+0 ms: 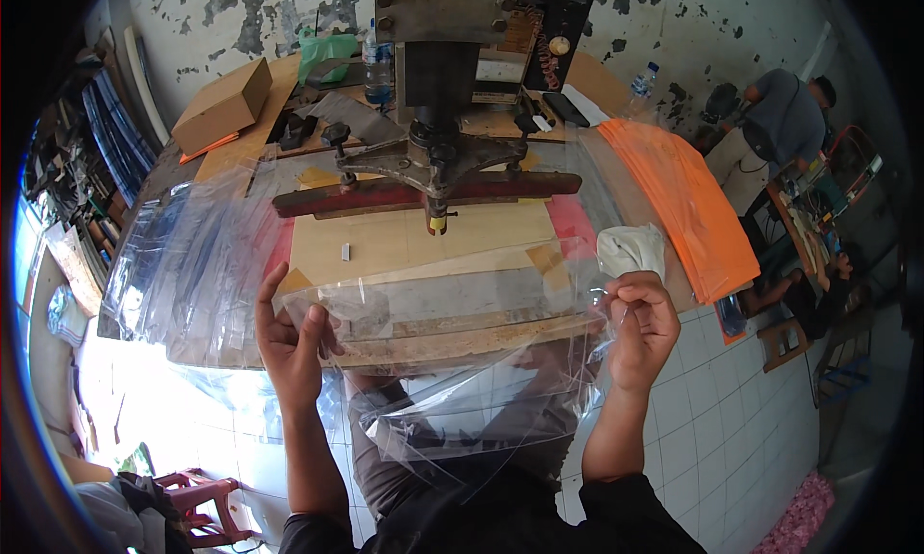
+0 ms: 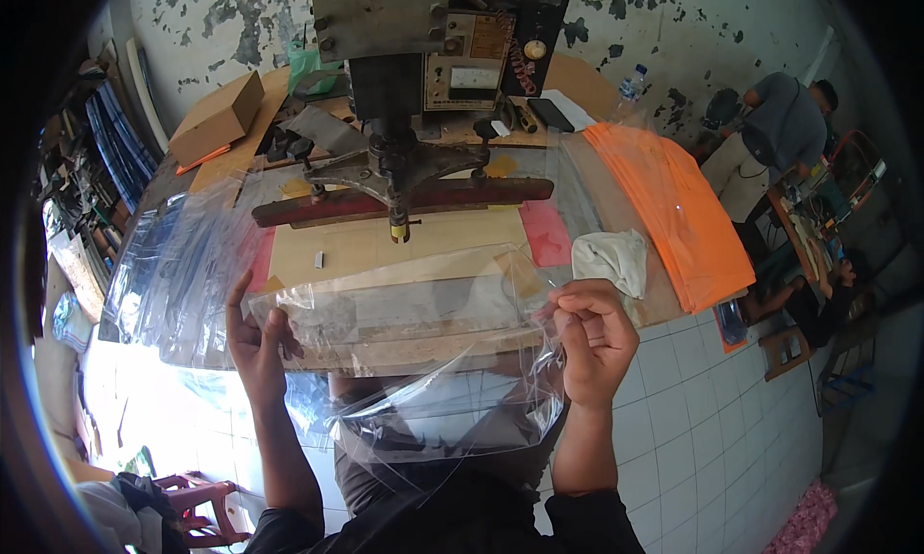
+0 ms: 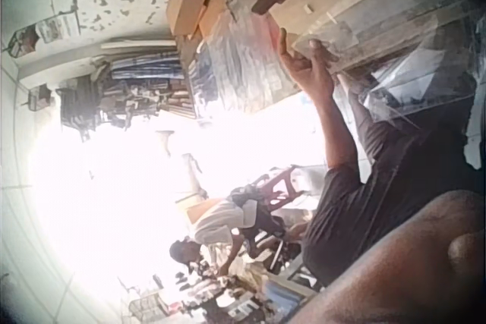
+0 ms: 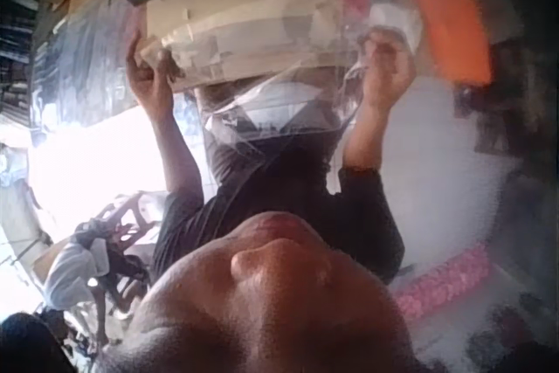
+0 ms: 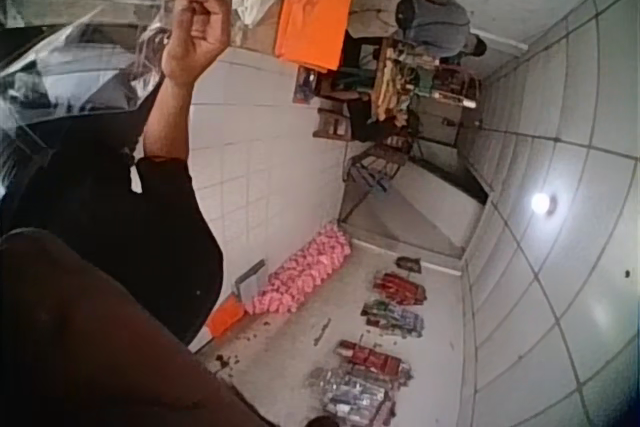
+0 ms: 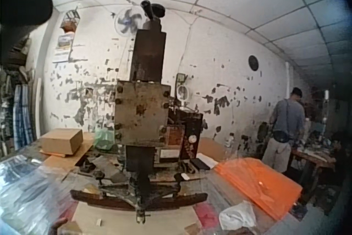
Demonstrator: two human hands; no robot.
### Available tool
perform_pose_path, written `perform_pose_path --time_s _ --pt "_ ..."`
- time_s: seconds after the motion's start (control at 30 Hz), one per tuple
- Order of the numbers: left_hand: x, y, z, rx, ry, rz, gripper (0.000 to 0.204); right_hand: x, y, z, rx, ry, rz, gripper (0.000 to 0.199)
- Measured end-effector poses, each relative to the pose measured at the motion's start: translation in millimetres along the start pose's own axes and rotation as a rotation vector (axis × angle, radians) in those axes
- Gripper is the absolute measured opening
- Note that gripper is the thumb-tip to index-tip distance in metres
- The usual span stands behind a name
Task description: The person aligns transparent plastic sheets on a work surface, seals the edges using a heat sealing press, and folds the plastic film by hand.
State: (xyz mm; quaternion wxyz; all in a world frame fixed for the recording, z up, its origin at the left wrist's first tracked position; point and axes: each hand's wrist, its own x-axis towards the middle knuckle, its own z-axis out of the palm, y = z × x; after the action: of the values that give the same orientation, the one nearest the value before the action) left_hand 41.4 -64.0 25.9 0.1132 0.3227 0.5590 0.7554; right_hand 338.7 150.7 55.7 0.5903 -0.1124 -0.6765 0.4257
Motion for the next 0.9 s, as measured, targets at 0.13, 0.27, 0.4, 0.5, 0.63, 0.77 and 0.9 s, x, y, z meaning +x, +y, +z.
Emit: perform_pose_path --time_s 0.13,0.27,0.4,0.5,0.63,0.77,0.9 --pt "-2 2 -6 -0.002 0.009 -0.012 0.061 1 -10 7 0.003 -0.004 -0.026 0.018" --pt "-4 1 -8 0.0 0.008 0.005 0.061 2 -15 10 -0.044 -0.028 -0.078 0.018" --pt "-7 1 -7 -0.007 0.013 -0.017 0.061 2 -17 10 -0.033 -0.031 -0.091 0.018" --pt "-6 10 -4 0.123 -0.023 -0.06 0.063 -3 -17 7 -0.067 -0.044 -0.125 0.016" --pt "-4 45 41 0.692 0.01 0.403 0.062 -13 -27 18 -0.04 -0.155 -0.113 0.015" --pt "-1 90 68 0.567 -0.398 0.514 0.04 -12 -38 33 -0.049 -0.279 -0.218 0.017" --pt "-1 97 82 0.426 -0.611 0.381 0.019 -17 -43 33 -0.065 -0.255 -0.23 0.014"
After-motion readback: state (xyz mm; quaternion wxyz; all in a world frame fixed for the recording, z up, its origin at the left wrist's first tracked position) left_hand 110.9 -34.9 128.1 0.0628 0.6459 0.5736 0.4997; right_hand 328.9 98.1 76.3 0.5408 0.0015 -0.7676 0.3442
